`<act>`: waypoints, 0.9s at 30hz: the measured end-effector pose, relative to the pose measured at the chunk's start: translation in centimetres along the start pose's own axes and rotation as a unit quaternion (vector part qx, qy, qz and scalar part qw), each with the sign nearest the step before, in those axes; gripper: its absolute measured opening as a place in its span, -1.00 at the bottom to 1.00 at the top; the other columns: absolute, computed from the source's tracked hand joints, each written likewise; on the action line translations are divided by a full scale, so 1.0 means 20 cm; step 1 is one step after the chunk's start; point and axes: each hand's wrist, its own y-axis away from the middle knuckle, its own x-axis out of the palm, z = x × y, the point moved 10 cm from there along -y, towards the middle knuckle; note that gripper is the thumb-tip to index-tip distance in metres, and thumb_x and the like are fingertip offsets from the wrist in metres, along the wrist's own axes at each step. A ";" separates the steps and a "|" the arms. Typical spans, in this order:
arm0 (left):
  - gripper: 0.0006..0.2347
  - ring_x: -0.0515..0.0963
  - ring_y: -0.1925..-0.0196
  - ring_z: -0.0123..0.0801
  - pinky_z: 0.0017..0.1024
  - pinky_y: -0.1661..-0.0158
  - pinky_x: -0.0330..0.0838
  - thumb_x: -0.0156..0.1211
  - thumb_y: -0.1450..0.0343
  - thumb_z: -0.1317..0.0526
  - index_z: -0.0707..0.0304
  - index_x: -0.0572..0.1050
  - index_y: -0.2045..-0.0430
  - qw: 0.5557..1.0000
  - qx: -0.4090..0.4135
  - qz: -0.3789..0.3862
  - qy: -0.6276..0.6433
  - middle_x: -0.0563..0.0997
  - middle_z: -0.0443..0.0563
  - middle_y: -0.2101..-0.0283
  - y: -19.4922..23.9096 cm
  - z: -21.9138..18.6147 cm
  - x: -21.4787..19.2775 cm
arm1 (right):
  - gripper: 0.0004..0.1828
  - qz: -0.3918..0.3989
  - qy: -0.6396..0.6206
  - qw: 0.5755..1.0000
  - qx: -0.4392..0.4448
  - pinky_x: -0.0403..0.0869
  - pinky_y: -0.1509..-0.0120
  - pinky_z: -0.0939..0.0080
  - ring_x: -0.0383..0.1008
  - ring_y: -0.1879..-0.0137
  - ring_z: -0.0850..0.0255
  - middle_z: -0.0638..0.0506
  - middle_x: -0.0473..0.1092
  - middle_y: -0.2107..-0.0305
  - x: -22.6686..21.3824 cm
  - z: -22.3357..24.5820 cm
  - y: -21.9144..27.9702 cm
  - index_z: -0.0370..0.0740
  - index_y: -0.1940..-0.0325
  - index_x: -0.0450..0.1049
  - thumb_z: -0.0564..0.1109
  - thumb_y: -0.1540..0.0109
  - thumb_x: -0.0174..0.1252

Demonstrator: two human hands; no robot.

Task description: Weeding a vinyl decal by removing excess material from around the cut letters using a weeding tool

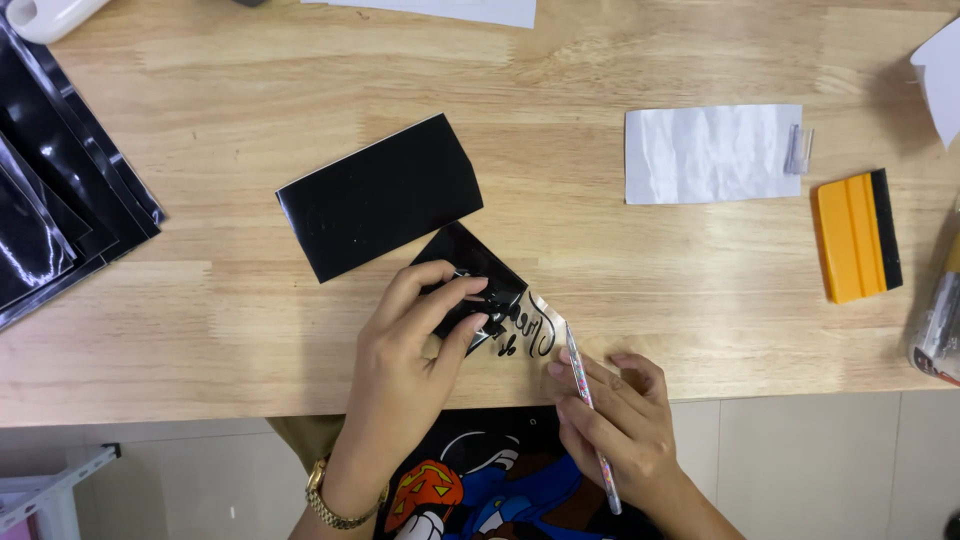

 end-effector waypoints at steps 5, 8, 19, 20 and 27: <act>-0.80 0.20 0.73 -0.62 -0.65 0.63 0.20 0.29 -0.43 0.34 0.18 0.62 0.08 0.999 -0.034 0.001 0.022 0.53 0.00 0.03 0.00 0.02 -0.01 | -0.91 0.009 -0.005 1.000 0.005 0.28 -0.28 -0.01 0.62 -0.16 0.04 -0.05 0.57 0.04 0.00 0.00 0.00 -0.15 0.30 0.45 -0.30 -0.25 0.16; -0.80 0.24 0.70 -0.61 -0.65 0.65 0.22 0.29 -0.42 0.35 0.18 0.62 0.08 0.999 -0.032 0.000 0.020 0.54 0.00 0.04 0.00 0.00 -0.02 | -0.91 0.012 -0.008 1.000 0.007 0.28 -0.27 -0.01 0.62 -0.16 0.03 -0.07 0.57 0.04 0.00 -0.01 0.00 -0.16 0.31 0.45 -0.31 -0.24 0.16; -0.80 0.23 0.68 -0.62 -0.64 0.64 0.19 0.30 -0.41 0.34 0.18 0.63 0.09 0.997 -0.066 -0.002 0.048 0.56 -0.01 0.05 0.00 0.02 -0.03 | -0.91 0.015 -0.006 1.000 0.012 0.28 -0.27 -0.02 0.62 -0.16 0.04 -0.08 0.56 0.03 0.00 -0.01 -0.01 -0.17 0.27 0.46 -0.32 -0.23 0.17; -0.79 0.27 0.65 -0.62 -0.64 0.62 0.21 0.30 -0.41 0.33 0.17 0.63 0.08 0.996 -0.074 -0.002 0.050 0.56 -0.02 0.04 0.01 0.03 -0.03 | -0.91 0.013 -0.008 1.000 0.012 0.28 -0.26 -0.03 0.62 -0.16 0.04 -0.08 0.57 0.04 0.00 -0.01 -0.01 -0.16 0.27 0.45 -0.31 -0.23 0.17; -0.78 0.58 0.23 -0.54 -0.67 0.46 0.46 0.31 -0.39 0.36 0.21 0.64 0.09 0.992 -0.096 0.004 0.084 0.56 -0.01 0.03 0.01 0.07 -0.03 | -0.89 0.014 -0.011 1.000 0.016 0.26 -0.24 -0.01 0.62 -0.16 0.07 -0.06 0.58 0.06 0.00 -0.01 -0.02 -0.15 0.32 0.44 -0.31 -0.23 0.17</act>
